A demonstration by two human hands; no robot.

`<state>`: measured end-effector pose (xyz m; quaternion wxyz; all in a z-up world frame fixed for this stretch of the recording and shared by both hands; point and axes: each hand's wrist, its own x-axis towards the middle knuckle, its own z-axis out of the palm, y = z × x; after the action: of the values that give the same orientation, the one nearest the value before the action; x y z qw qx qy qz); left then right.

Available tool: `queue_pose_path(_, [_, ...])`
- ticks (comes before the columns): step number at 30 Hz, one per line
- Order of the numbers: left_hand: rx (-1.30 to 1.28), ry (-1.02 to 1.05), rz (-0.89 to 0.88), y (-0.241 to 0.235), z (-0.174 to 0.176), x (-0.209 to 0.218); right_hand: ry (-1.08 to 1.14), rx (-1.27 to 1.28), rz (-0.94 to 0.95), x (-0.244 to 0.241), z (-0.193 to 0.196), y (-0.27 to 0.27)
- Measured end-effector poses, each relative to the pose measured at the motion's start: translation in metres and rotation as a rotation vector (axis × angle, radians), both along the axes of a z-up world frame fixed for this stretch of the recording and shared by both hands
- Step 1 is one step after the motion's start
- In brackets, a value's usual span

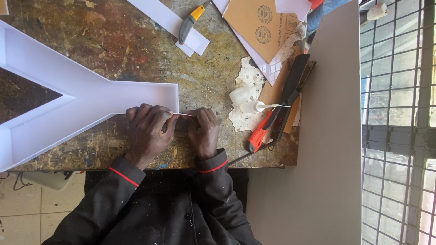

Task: Filing and trimming the edges of a 3D plastic letter 'Y' to smooth them out during sign fabrication.

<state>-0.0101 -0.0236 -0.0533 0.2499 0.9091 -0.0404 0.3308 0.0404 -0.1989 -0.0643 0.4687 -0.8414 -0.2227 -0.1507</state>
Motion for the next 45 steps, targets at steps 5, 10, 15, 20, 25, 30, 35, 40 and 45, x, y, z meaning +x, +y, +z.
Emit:
queue_pose_path(5, [0.012, -0.022, 0.005, 0.001, -0.002, 0.001, -0.025, 0.000, -0.009, -0.001, 0.001, 0.003])
queue_pose_path(10, [-0.016, -0.021, 0.008, -0.001, -0.003, 0.000, -0.026, -0.010, -0.055, -0.013, -0.013, 0.005])
queue_pose_path(15, [0.000, -0.010, 0.007, 0.002, -0.009, 0.000, 0.087, 0.008, -0.068, -0.009, -0.006, -0.002])
queue_pose_path(20, [-0.041, 0.054, -0.034, 0.006, -0.003, -0.006, 0.339, 0.557, -0.046, 0.006, 0.038, -0.013])
queue_pose_path(25, [-0.054, 0.067, -0.112, 0.032, -0.004, -0.017, 0.416, 0.554, -0.104, -0.015, 0.036, 0.000])
queue_pose_path(30, [-0.113, 0.110, -0.183, 0.044, 0.027, -0.025, 0.303, 0.362, -0.085, -0.028, 0.002, 0.000])
queue_pose_path(35, [-0.202, -0.027, -0.154, 0.056, 0.040, -0.030, 0.205, 0.172, -0.031, -0.016, -0.002, -0.011])
queue_pose_path(40, [-0.259, -0.026, -0.109, 0.088, 0.055, -0.043, 0.130, 0.212, -0.022, -0.025, 0.038, 0.024])
queue_pose_path(45, [-0.383, 0.141, -0.112, 0.124, 0.063, -0.057, -0.037, 0.038, 0.103, -0.039, 0.058, 0.064])
